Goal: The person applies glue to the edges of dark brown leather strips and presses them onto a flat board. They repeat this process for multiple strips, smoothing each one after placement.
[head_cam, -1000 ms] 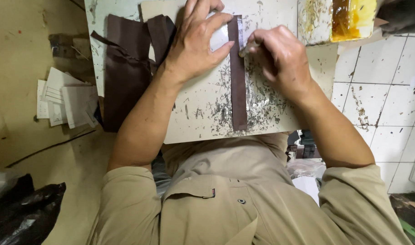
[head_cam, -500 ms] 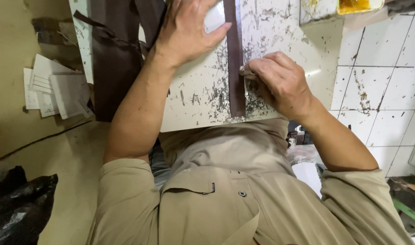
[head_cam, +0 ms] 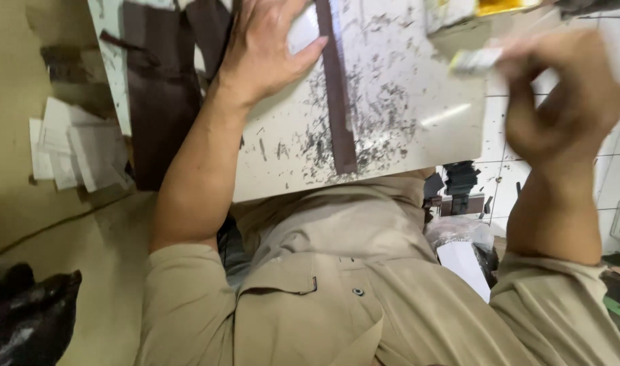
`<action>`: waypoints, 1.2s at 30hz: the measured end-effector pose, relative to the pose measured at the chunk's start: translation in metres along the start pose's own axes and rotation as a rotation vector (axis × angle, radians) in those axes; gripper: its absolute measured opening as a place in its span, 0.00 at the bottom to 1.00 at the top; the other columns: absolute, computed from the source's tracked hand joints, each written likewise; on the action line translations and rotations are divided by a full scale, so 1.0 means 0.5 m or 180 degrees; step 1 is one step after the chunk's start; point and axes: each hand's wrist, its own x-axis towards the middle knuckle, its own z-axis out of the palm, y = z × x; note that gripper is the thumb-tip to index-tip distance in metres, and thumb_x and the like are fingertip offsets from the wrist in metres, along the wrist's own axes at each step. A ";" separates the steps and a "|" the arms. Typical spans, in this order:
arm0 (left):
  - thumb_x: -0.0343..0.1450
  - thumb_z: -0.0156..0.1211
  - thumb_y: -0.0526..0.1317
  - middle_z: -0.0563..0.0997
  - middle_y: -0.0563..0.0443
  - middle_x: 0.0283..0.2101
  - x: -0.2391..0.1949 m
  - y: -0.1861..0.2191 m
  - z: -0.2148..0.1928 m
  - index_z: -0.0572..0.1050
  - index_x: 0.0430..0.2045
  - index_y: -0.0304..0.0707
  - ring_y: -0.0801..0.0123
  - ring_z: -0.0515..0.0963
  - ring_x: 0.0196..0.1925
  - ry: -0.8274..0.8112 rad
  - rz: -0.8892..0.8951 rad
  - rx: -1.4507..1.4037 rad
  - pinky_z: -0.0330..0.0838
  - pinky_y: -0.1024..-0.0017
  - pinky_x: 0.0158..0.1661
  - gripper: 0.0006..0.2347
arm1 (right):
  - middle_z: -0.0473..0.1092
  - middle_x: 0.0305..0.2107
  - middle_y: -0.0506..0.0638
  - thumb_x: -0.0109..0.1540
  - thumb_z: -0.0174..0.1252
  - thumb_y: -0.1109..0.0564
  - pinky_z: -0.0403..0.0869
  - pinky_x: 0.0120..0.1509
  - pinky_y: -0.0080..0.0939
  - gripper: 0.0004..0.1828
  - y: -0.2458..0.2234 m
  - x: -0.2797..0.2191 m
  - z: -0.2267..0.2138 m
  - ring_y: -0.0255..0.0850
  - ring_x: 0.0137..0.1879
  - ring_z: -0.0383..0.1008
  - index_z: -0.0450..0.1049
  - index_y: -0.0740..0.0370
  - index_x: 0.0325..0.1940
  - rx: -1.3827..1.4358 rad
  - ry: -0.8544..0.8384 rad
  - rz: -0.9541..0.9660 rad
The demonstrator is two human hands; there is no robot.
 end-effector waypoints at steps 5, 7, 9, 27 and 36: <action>0.69 0.76 0.43 0.71 0.41 0.51 0.015 0.007 -0.015 0.78 0.53 0.28 0.52 0.67 0.54 0.0011 0.0100 -0.0115 0.64 0.57 0.56 0.22 | 0.67 0.39 0.59 0.82 0.66 0.76 0.64 0.52 0.51 0.16 0.131 0.084 -0.025 0.50 0.44 0.66 0.70 0.73 0.44 -0.0802 0.0268 0.0652; 0.69 0.74 0.46 0.71 0.42 0.52 0.015 -0.007 0.002 0.77 0.54 0.29 0.54 0.67 0.54 0.0004 0.0069 -0.0037 0.64 0.58 0.56 0.23 | 0.67 0.36 0.56 0.81 0.61 0.71 0.63 0.51 0.49 0.14 0.130 0.126 -0.011 0.48 0.42 0.65 0.71 0.69 0.41 -0.0995 0.0050 0.0815; 0.69 0.72 0.49 0.72 0.42 0.52 0.012 -0.016 0.012 0.76 0.55 0.30 0.56 0.67 0.55 -0.0022 -0.0024 0.0052 0.63 0.58 0.56 0.25 | 0.67 0.34 0.53 0.80 0.57 0.66 0.62 0.49 0.48 0.15 0.152 0.147 0.004 0.45 0.41 0.64 0.72 0.65 0.38 -0.1136 -0.0206 0.0978; 0.68 0.74 0.44 0.70 0.45 0.52 0.011 -0.002 0.002 0.74 0.54 0.34 0.58 0.65 0.56 -0.0121 -0.0288 -0.0184 0.65 0.58 0.57 0.23 | 0.76 0.45 0.62 0.69 0.58 0.72 0.74 0.61 0.39 0.10 -0.047 0.195 -0.085 0.47 0.52 0.77 0.75 0.77 0.55 0.0438 -0.1457 0.1359; 0.67 0.75 0.45 0.70 0.45 0.50 0.013 -0.004 0.001 0.77 0.50 0.32 0.57 0.66 0.54 0.0071 -0.0139 -0.0218 0.66 0.59 0.56 0.21 | 0.75 0.33 0.73 0.67 0.55 0.73 0.74 0.45 0.48 0.07 -0.211 0.281 0.035 0.56 0.37 0.79 0.71 0.87 0.37 0.0863 -0.0195 -0.0261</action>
